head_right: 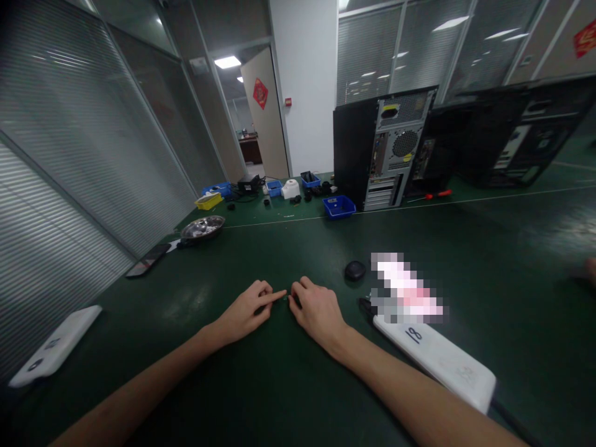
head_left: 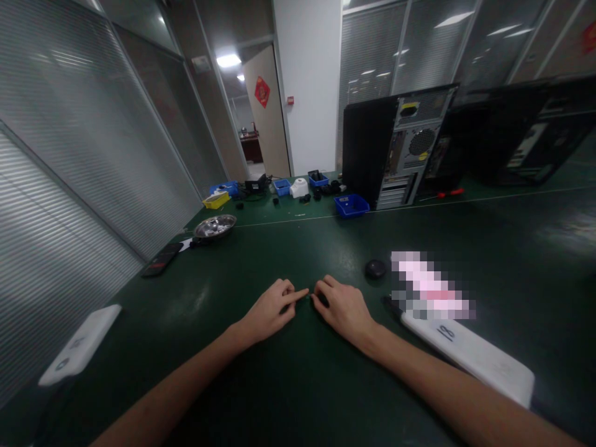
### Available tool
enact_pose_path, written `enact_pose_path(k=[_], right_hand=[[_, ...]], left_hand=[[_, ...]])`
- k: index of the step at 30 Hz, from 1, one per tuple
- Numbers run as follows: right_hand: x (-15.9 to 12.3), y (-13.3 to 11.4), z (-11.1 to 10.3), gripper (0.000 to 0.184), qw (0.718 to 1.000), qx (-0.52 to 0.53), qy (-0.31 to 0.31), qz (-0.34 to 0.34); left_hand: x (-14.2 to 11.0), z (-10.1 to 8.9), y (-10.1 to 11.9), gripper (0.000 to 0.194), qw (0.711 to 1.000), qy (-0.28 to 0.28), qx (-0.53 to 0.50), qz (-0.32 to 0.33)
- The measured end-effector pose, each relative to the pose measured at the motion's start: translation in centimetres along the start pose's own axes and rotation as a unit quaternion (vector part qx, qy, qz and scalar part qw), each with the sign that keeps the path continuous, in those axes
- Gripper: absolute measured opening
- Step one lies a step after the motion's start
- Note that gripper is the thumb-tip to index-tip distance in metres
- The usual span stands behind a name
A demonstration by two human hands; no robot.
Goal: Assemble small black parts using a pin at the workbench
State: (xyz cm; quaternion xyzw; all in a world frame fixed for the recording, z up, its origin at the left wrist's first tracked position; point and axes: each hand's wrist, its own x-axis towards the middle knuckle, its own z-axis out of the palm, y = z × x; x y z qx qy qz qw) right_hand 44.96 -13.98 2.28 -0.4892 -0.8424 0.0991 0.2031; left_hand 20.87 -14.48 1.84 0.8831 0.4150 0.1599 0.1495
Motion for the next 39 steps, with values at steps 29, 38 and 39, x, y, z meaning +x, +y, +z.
enact_pose_path(k=[29, 38, 39], right_hand=[[0.0, 0.3, -0.4, 0.019, 0.999, 0.011, -0.019, 0.024], [0.0, 0.3, -0.3, 0.019, 1.0, 0.007, -0.022, 0.021], [0.0, 0.4, -0.3, 0.018, 1.0, 0.008, -0.021, 0.02]], left_hand=[[-12.9, -12.1, -22.8, 0.031, 0.824, 0.267, 0.134, -0.481], [-14.7, -11.1, -25.6, 0.035, 0.803, 0.29, 0.203, -0.48], [-14.7, -11.1, -25.6, 0.035, 0.806, 0.286, 0.214, -0.473]])
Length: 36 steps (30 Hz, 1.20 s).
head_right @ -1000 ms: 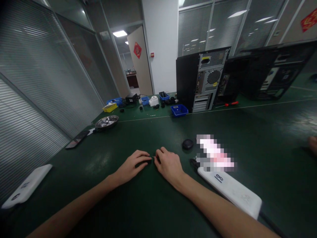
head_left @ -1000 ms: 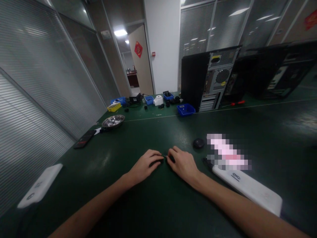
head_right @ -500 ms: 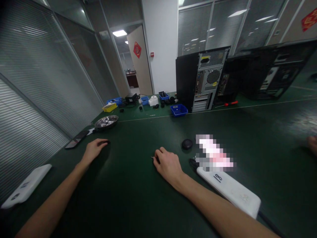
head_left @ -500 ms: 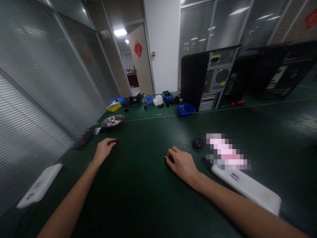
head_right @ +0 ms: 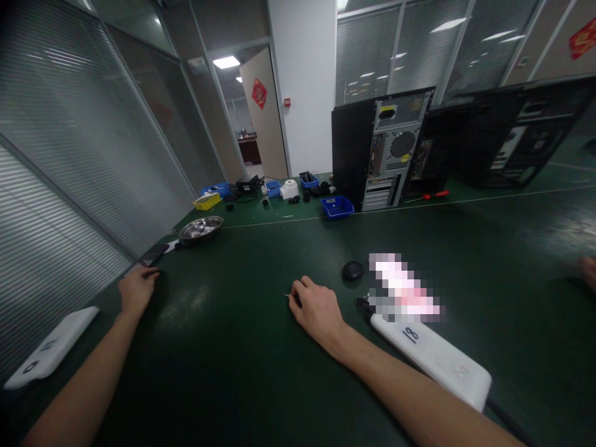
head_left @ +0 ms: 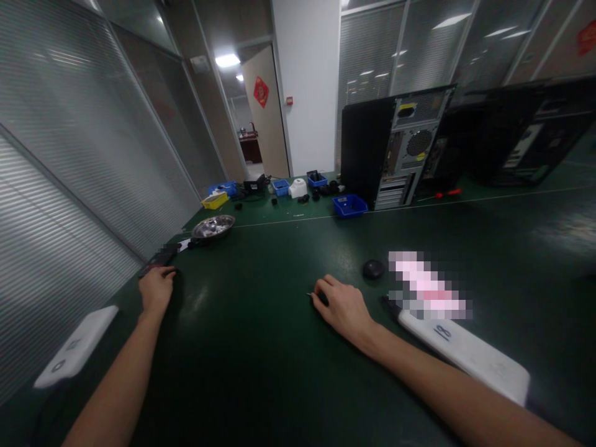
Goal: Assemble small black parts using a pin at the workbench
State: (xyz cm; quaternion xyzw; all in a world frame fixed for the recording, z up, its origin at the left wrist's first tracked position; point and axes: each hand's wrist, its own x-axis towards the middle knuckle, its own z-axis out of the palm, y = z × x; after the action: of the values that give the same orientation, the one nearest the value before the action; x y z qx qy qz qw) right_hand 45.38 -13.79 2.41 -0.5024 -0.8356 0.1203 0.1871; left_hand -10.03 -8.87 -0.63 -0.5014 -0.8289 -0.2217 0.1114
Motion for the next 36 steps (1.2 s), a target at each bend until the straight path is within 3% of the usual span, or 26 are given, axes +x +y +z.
enact_pose_path(k=[13, 36], right_hand=[[0.0, -0.1, 0.1, 0.018, 1.0, -0.012, 0.008, 0.001], [0.0, -0.2, 0.0, 0.017, 1.0, -0.008, 0.002, 0.003]], left_hand=[[-1.0, -0.6, 2.0, 0.04, 0.99, -0.038, 0.113, 0.074], [-1.1, -1.4, 2.3, 0.041, 0.994, -0.021, 0.1, 0.042]])
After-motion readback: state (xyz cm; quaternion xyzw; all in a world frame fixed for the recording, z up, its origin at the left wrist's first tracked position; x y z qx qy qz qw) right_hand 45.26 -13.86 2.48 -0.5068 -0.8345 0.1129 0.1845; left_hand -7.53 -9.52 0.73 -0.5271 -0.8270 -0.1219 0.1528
